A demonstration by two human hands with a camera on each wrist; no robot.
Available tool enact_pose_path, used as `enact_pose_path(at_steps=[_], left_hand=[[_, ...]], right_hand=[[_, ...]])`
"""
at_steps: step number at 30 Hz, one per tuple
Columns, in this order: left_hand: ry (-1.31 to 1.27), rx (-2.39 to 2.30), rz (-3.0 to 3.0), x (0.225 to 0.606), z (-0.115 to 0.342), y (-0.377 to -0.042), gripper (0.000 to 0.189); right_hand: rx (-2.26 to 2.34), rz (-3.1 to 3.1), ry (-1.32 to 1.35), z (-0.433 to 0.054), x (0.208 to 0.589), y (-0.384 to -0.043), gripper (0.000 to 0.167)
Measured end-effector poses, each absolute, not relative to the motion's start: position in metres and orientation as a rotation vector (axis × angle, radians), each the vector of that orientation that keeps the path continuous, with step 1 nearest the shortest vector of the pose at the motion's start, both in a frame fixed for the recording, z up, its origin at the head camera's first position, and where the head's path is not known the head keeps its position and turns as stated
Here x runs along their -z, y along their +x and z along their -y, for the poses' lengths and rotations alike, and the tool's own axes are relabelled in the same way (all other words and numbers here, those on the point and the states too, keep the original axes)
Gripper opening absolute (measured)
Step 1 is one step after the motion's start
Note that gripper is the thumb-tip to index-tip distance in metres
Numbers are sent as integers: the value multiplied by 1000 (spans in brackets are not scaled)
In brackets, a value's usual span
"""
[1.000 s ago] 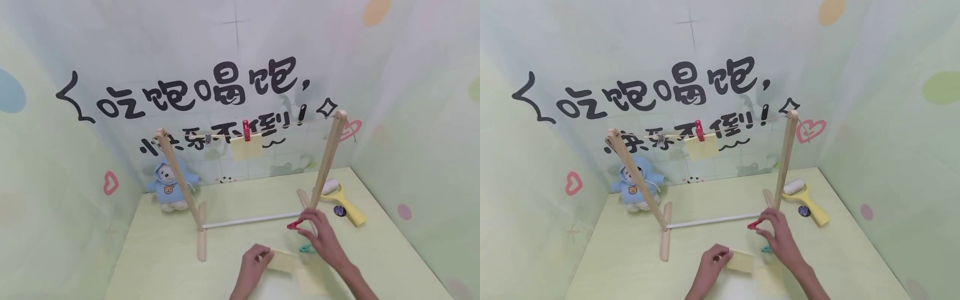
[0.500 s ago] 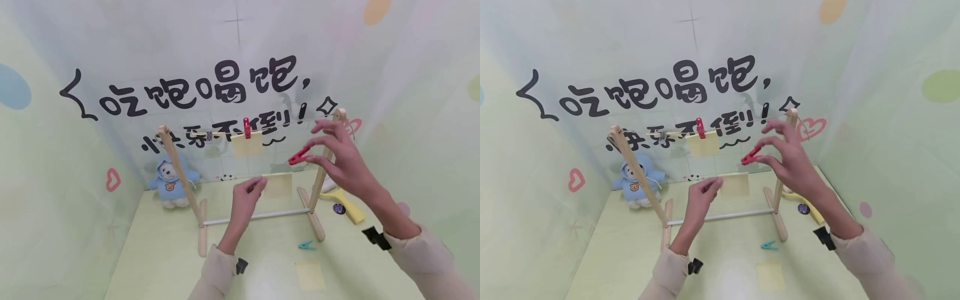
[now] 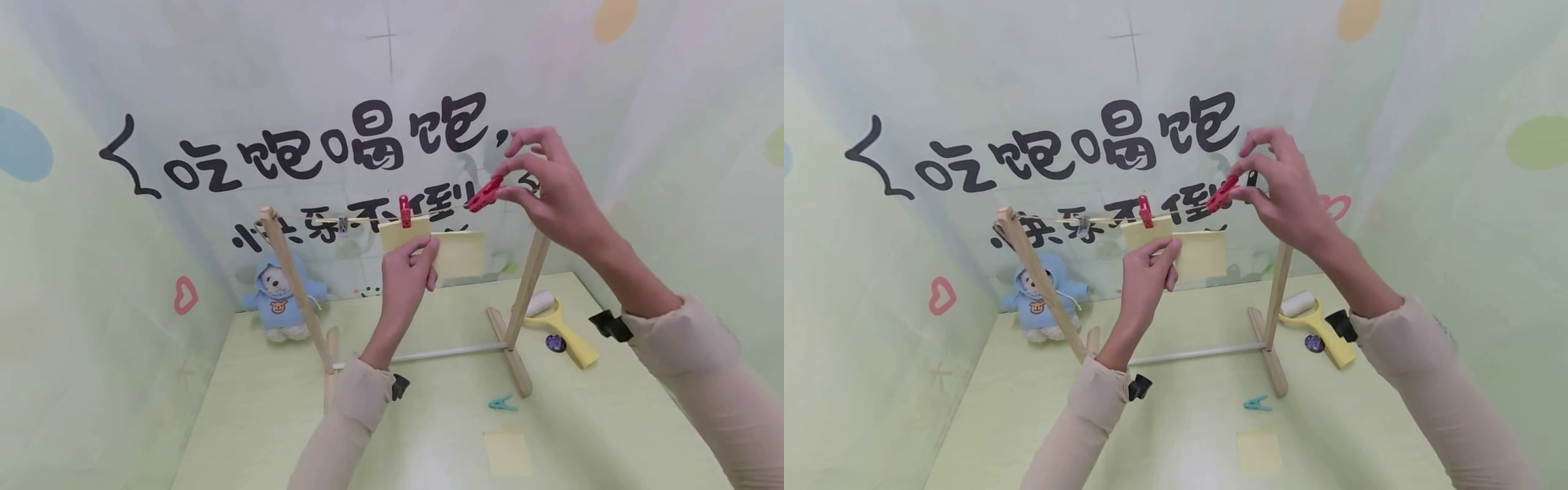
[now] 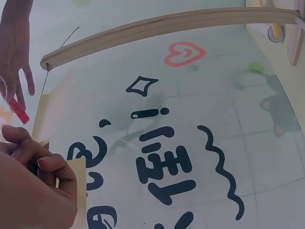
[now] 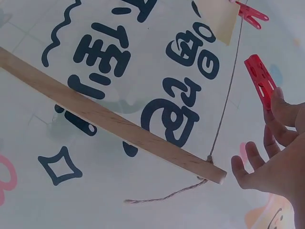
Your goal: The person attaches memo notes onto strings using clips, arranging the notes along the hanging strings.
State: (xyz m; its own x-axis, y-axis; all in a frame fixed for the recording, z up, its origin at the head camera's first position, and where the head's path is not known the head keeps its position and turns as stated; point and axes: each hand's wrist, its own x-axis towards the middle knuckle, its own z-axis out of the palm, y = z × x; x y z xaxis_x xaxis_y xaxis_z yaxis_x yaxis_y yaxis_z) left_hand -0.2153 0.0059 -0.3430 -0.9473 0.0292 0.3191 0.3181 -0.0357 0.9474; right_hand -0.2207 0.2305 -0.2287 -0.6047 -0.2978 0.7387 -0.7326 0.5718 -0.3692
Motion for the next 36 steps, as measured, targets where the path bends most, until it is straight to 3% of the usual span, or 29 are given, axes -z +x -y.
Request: enact_pose_path(at_steps=[17, 36], left_hand=[[-317, 2120, 1959, 332, -16, -225, 28], [-354, 2078, 1944, 333, -20, -228, 28]], right_hand=[[-674, 2193, 957, -218, 215, -249, 14], [-546, 2307, 948, -207, 218, -245, 8]])
